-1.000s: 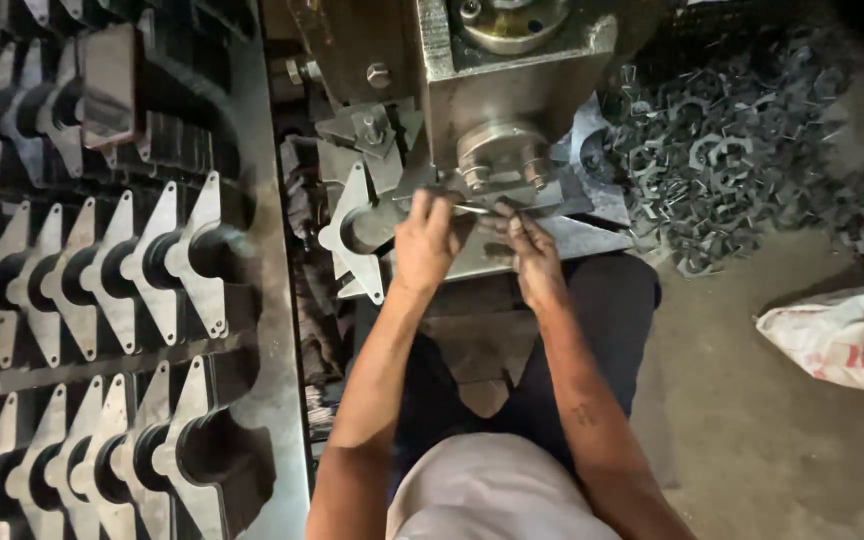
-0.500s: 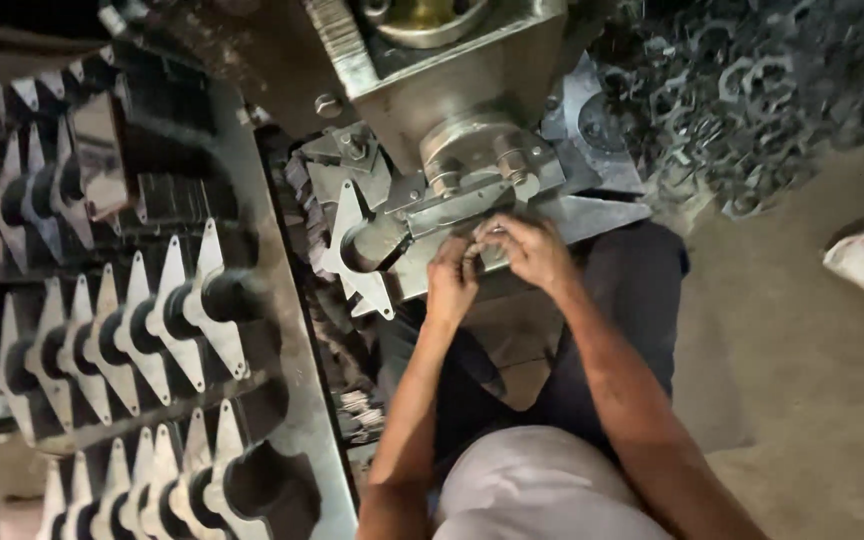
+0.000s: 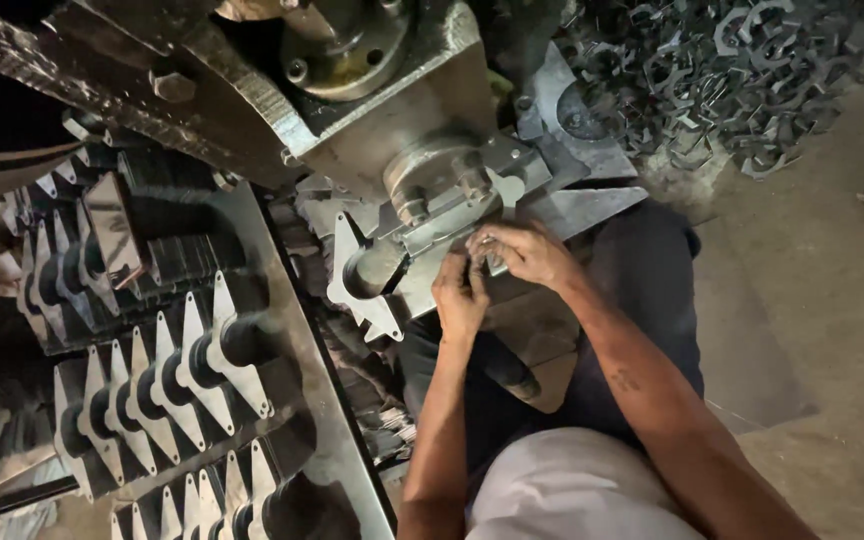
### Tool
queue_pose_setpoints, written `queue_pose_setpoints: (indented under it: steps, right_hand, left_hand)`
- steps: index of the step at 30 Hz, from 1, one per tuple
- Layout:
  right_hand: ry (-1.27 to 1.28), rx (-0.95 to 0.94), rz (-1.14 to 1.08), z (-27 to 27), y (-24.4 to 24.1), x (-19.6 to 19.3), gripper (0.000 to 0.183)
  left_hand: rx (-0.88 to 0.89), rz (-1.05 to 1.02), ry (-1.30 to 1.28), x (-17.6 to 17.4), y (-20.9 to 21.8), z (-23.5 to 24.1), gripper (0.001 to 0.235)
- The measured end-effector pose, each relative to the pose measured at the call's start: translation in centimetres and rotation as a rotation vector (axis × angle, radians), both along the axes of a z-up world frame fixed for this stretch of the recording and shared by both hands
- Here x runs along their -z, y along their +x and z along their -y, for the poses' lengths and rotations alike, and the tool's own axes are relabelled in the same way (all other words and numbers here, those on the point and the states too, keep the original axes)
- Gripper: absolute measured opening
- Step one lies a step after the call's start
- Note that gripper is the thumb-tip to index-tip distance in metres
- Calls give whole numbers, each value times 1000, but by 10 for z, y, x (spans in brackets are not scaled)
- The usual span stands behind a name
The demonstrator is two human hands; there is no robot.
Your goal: Using a hydraulic punch press to cut shapes out of metal plates.
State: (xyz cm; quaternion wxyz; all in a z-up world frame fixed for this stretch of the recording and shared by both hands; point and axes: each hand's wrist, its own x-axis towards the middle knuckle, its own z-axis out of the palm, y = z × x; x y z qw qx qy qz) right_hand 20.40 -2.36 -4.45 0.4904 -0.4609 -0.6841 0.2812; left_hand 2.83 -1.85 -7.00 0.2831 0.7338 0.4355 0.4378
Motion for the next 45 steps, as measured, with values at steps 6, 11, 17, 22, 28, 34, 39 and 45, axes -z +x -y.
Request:
queue_pose_setpoints:
  steps: [6,11,17,22,28,34,39,45]
  right_hand:
    - [-161,89,6,6,-5,6,32]
    - [45,233,154,18,-6,-75,45]
    - [271,506,104,33,1,-65,45]
    - [62,594,52,32,-6,-31,23]
    - [247,539,133,33,-26,-52,27]
    - [274,503,228,22,-32,-25,27]
    - [216,510,-10,3,-33,-10,28]
    - [212,492,-132,-14,-28,7,31]
  left_hand:
    - [-6,74,-74,-12,0,7,12]
    - [25,-24,190,-23,-3,20,18]
    - [68,-479,730,-64,7,-6,40]
    - [24,-747,951,-92,22,-42,44]
    - [93,-596,395,-105,-13,-27,27]
    - [-244,360,-223,-40,-33,-12,62]
    - [-305,189,117,-8,-30,-22,32]
    - [-320,280,90,-9,-24,-35,26]
